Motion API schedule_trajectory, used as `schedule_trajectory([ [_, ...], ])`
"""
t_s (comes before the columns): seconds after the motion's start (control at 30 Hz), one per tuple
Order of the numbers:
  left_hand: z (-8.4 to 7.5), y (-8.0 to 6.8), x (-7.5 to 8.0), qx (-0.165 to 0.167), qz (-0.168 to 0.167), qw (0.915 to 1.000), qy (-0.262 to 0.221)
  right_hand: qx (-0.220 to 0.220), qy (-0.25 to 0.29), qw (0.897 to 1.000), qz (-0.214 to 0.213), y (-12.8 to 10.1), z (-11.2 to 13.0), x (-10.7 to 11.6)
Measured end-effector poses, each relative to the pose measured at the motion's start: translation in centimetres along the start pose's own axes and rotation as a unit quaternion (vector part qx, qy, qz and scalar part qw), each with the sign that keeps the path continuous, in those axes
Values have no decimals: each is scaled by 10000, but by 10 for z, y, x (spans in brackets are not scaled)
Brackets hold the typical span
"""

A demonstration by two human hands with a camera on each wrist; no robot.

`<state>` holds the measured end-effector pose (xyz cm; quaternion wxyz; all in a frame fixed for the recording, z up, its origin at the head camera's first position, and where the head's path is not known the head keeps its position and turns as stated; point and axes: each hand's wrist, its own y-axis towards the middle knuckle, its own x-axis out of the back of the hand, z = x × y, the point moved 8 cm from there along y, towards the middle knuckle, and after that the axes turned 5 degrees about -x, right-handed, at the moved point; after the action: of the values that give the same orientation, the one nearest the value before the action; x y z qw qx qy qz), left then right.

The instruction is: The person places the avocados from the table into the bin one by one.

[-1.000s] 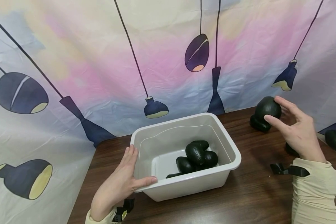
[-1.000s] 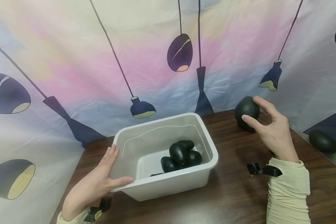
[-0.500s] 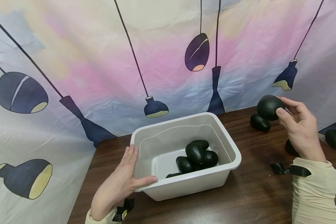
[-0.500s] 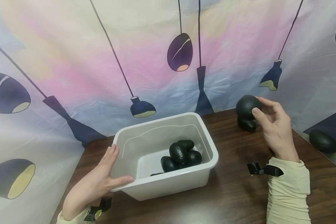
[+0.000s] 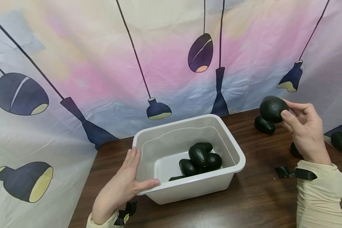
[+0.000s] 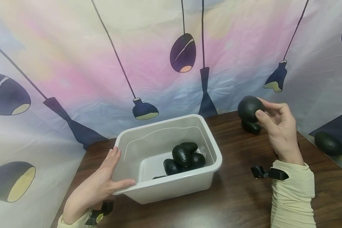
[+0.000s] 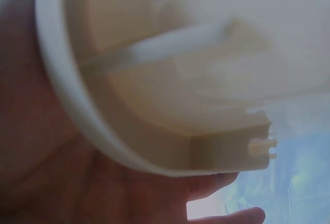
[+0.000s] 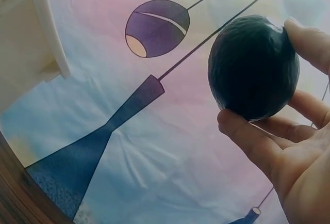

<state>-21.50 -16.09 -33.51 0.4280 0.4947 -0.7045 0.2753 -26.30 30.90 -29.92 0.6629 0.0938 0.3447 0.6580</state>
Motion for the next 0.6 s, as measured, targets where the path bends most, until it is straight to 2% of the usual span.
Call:
schedule_trajectory([
  [0.37, 0, -1, 0, 25, 0, 10000, 19, -104, -247, 9984, 498, -2, 2, -21],
  [0.6, 0, -1, 0, 47, 8, 10000, 21, -309, -1309, 9907, 203, -2, 0, -27],
])
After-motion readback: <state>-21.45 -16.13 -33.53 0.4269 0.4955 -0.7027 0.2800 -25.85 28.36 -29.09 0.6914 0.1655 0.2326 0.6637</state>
